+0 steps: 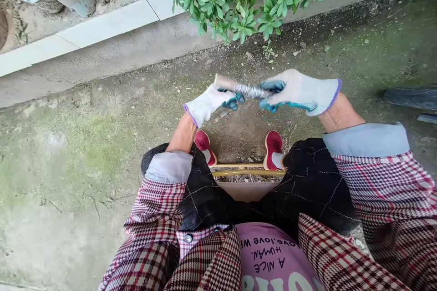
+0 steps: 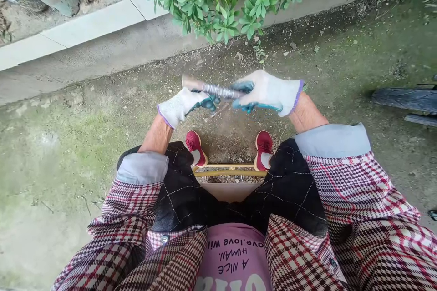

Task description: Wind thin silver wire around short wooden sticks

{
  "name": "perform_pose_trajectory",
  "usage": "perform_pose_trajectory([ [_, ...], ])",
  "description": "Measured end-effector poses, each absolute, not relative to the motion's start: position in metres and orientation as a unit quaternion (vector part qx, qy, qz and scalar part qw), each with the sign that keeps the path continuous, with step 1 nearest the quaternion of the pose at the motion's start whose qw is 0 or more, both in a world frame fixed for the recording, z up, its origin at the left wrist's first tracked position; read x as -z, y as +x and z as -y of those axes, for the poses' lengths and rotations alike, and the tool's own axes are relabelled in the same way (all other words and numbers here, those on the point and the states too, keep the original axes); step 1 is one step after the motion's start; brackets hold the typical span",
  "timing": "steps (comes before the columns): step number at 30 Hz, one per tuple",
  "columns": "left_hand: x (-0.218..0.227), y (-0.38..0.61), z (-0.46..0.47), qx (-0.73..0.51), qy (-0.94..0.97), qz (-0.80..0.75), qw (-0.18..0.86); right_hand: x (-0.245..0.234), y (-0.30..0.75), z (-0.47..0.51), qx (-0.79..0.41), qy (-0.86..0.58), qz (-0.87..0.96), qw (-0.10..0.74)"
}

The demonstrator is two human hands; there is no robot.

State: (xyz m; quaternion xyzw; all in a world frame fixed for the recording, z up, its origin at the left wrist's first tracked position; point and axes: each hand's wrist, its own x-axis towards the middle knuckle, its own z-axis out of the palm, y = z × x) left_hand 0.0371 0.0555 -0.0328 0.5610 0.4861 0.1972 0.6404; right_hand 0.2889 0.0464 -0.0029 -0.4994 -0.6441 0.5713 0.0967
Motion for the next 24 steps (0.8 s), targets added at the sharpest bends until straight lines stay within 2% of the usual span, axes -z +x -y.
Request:
perform_pose_trajectory([
  [3,0.037,0.042,-0.052,-0.213,0.521,-0.486,0.669,0.004,0.282,-0.052,-0.559,-0.547,0.596,0.183],
  [5,0.039,0.045,-0.048,-0.192,0.528,-0.477,0.676,0.009,0.278,-0.058,-0.512,-0.577,0.609,0.182],
  [9,0.044,0.042,-0.045,-0.122,0.579,-0.462,0.661,0.019,0.272,-0.069,-0.297,-0.603,0.740,0.008],
  [11,0.048,0.037,-0.047,-0.122,0.594,-0.481,0.633,0.022,0.270,-0.068,-0.232,-0.597,0.764,-0.078],
  [14,0.057,0.029,-0.051,-0.127,0.612,-0.510,0.590,0.026,0.271,-0.062,-0.228,-0.567,0.772,-0.175],
  [16,0.060,0.025,-0.052,-0.127,0.619,-0.518,0.576,0.028,0.275,-0.057,-0.250,-0.526,0.786,-0.207],
  [20,0.056,0.026,-0.053,-0.134,0.630,-0.521,0.560,0.029,0.289,-0.053,-0.289,-0.486,0.796,-0.216],
  [24,0.045,0.031,-0.053,-0.148,0.603,-0.535,0.572,0.022,0.299,-0.049,-0.320,-0.473,0.799,-0.187],
])
